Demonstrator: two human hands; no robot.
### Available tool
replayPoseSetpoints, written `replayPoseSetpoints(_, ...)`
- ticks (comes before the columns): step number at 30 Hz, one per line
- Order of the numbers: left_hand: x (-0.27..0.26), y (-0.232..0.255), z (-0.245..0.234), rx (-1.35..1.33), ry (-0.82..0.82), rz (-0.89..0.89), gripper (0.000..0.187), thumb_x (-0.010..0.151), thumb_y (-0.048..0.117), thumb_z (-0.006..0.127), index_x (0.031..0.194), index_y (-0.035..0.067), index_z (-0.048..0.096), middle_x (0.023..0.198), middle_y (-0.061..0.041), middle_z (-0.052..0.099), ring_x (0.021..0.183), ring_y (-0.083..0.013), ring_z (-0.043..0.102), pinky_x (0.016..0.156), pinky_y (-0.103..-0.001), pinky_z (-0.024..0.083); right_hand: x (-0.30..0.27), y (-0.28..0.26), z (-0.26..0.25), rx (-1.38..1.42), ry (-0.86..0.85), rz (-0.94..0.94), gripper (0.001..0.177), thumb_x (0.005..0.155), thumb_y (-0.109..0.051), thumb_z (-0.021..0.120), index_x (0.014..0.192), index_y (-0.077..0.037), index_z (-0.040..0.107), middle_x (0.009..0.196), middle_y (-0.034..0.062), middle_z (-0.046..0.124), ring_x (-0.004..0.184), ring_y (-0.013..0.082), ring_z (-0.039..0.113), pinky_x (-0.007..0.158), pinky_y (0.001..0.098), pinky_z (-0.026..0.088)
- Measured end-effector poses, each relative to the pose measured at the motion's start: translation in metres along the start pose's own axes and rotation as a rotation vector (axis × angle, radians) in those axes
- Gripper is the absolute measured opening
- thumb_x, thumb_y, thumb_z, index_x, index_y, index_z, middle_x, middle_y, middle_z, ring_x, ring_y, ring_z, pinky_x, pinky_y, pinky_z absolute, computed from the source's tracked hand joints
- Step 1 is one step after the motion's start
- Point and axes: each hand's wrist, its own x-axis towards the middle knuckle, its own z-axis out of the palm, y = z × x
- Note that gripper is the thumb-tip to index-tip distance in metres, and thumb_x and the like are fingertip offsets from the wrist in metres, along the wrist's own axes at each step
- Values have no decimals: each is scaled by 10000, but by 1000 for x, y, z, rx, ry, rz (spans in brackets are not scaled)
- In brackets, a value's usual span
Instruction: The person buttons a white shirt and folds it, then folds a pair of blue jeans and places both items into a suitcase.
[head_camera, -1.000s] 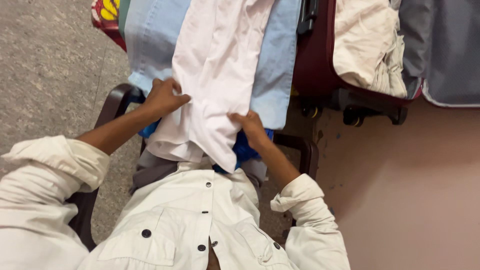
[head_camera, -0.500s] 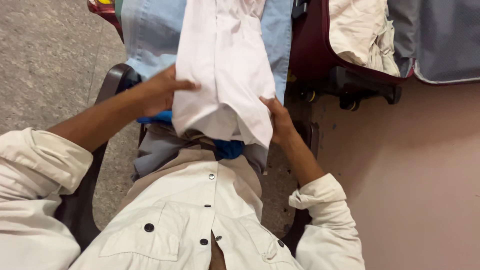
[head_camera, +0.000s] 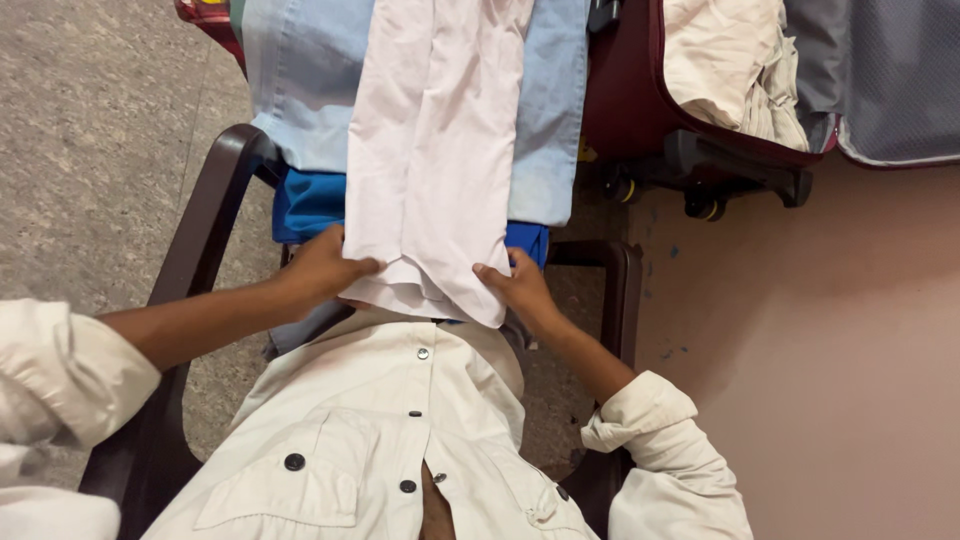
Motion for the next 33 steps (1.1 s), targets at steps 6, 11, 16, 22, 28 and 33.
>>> replayPoseSetpoints(6, -34, 45, -41, 760, 16, 31, 404, 1072, 295, 497, 1349, 17, 593, 1140, -220, 741, 957, -335, 761, 864, -402, 610, -19, -26, -27, -586, 119, -92, 405, 1048, -304, 558, 1389, -88, 585, 1167, 132, 711, 936, 259, 690, 839, 428, 567)
replayPoseSetpoints(11, 4, 57, -67, 1740, 119, 900, 744, 791, 162, 665, 1481, 21, 424, 1588, -180, 415, 1432, -320, 427, 1173, -429, 366, 2, -28, -64, -1197, 213, -967, 543, 879, -73, 623, 1410, -13, 532, 1360, 181, 612, 1267, 342, 581, 1101, 450, 492)
replayPoseSetpoints(16, 41, 64, -38, 1570, -370, 1137, 916, 733, 140, 665, 1595, 277, 388, 1726, -158, 154, 1581, -335, 118, 1207, -539, 62, 32, -19, -45, -1416, -103, -1176, 563, 858, -83, 663, 1407, -34, 549, 1443, 176, 554, 1372, 309, 469, 1158, 463, 348)
replayPoseSetpoints(22, 77, 64, -44, 954, -506, 949, 595, 822, 156, 625, 1410, 71, 583, 1455, -215, 567, 1359, -350, 510, 1158, -472, 379, 29, -53, -57, -973, -347, -925, 362, 910, -104, 712, 1268, -126, 666, 1335, 73, 689, 1343, 224, 557, 1178, 468, 285)
replayPoseSetpoints(28, 179, 173, -70, 700, 65, 409, 667, 1089, 626, 385, 1313, 58, 654, 935, -303, 680, 795, -342, 677, 800, -531, 530, 160, -124, -106, -42, -85, -563, 641, 970, -559, 614, 1350, -43, 610, 1255, 107, 676, 1130, 243, 659, 956, 406, 538)
replayPoseSetpoints(33, 281, 184, -95, 303, 637, 376, 775, 1105, 674, 511, 1063, -70, 724, 1034, -226, 744, 1000, -357, 723, 923, -502, 527, 276, -115, -120, 199, 197, -89, 868, 891, -763, 541, 1298, 3, 500, 1134, 156, 641, 988, 313, 681, 791, 475, 610)
